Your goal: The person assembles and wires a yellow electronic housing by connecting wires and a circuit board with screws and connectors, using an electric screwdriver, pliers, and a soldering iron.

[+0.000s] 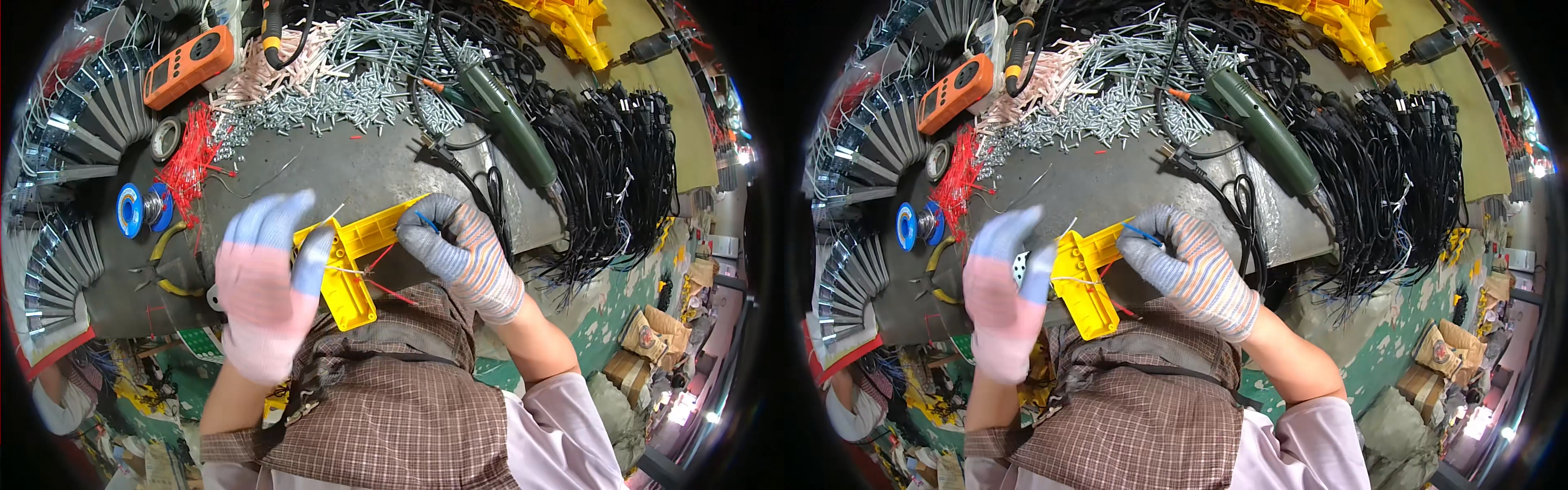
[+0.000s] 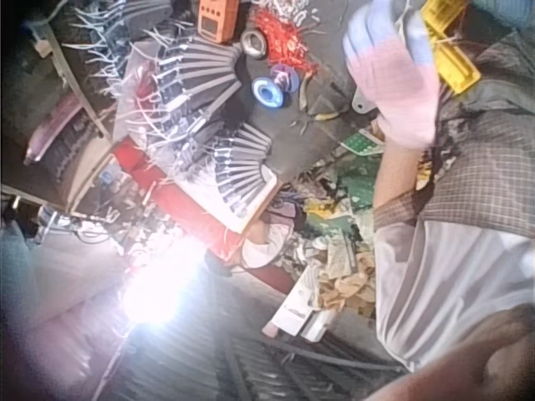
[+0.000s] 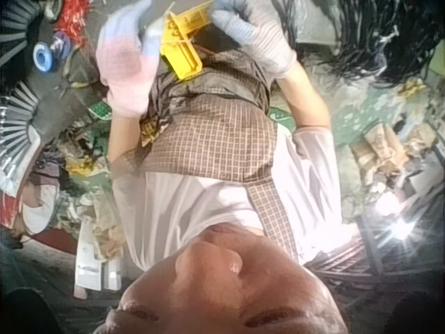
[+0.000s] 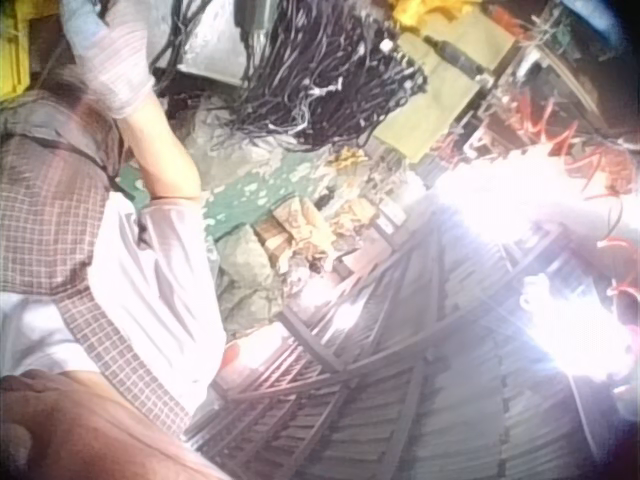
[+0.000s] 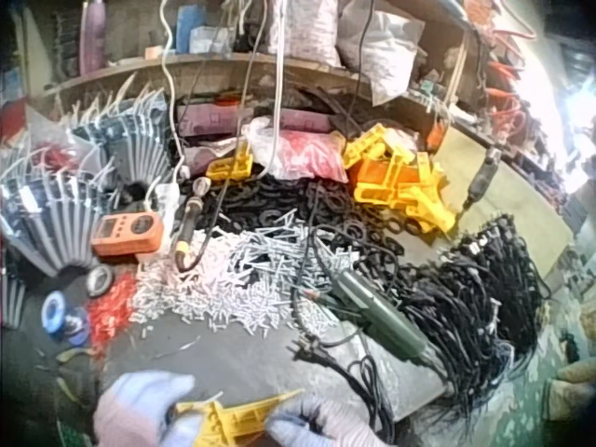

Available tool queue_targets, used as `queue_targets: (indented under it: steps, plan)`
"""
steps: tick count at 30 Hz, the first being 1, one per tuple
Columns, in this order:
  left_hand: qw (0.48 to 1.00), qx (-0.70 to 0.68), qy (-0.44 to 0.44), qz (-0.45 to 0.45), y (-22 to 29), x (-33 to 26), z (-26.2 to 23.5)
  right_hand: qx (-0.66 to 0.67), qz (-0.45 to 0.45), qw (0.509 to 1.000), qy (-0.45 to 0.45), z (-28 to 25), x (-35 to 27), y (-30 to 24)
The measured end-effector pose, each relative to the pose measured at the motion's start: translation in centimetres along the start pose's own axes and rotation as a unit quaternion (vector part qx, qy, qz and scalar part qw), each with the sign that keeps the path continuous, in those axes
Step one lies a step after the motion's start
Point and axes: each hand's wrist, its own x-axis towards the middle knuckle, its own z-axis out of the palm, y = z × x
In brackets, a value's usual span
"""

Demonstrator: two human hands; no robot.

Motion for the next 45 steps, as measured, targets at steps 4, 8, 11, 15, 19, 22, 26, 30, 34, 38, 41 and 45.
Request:
queue_targets:
  steps: [4,8,11,15,19,22,26,30,34,38,41,45]
  plan:
    - [0.996,-0.043,-0.075,-0.019,-1.8,-0.2,2.8,-0.083,0.018,0.996,-0.026,-0.9,-0.2,-0.6]
    - [0.985,-0.147,-0.016,-0.088,-1.0,-0.8,3.1,-0.079,-0.001,0.997,-0.012,-1.8,-0.3,0.5]
    - [0.991,-0.104,-0.085,-0.026,-1.5,-0.8,1.9,-0.124,-0.061,0.99,-0.038,-1.9,-1.4,-1.5]
    - [0.826,-0.431,-0.193,-0.308,-2.0,0.2,0.3,-0.146,-0.121,0.975,-0.118,1.1,-1.2,-4.3]
    - [0.781,-0.496,-0.212,-0.314,-2.4,0.5,-0.3,-0.138,-0.077,0.985,-0.07,3.1,1.7,-3.0]
    - [0.78,-0.497,-0.215,-0.313,-3.0,-0.2,0.4,-0.16,-0.094,0.981,-0.051,3.6,2.4,-2.0]
    - [0.839,-0.421,-0.207,-0.274,-3.0,-0.6,0.7,-0.137,-0.117,0.983,-0.04,3.9,2.3,-1.7]
    - [0.894,-0.36,-0.16,-0.214,-2.9,-1.1,1.4,-0.156,-0.072,0.984,-0.049,3.6,2.2,-2.3]
    - [0.93,-0.31,-0.148,-0.129,-2.1,-0.3,1.2,-0.074,-0.082,0.994,0.005,3.1,2.6,-1.8]
    - [0.913,-0.342,-0.174,-0.14,-2.1,0.0,0.8,-0.149,-0.112,0.982,0.001,1.9,2.3,-2.4]
    - [0.911,-0.331,-0.202,-0.141,-2.0,0.3,0.5,-0.186,-0.2,0.962,-0.019,2.3,1.7,-2.0]
    - [0.923,-0.311,-0.196,-0.111,-1.7,0.2,0.6,-0.292,-0.261,0.916,-0.091,1.9,2.1,-2.0]
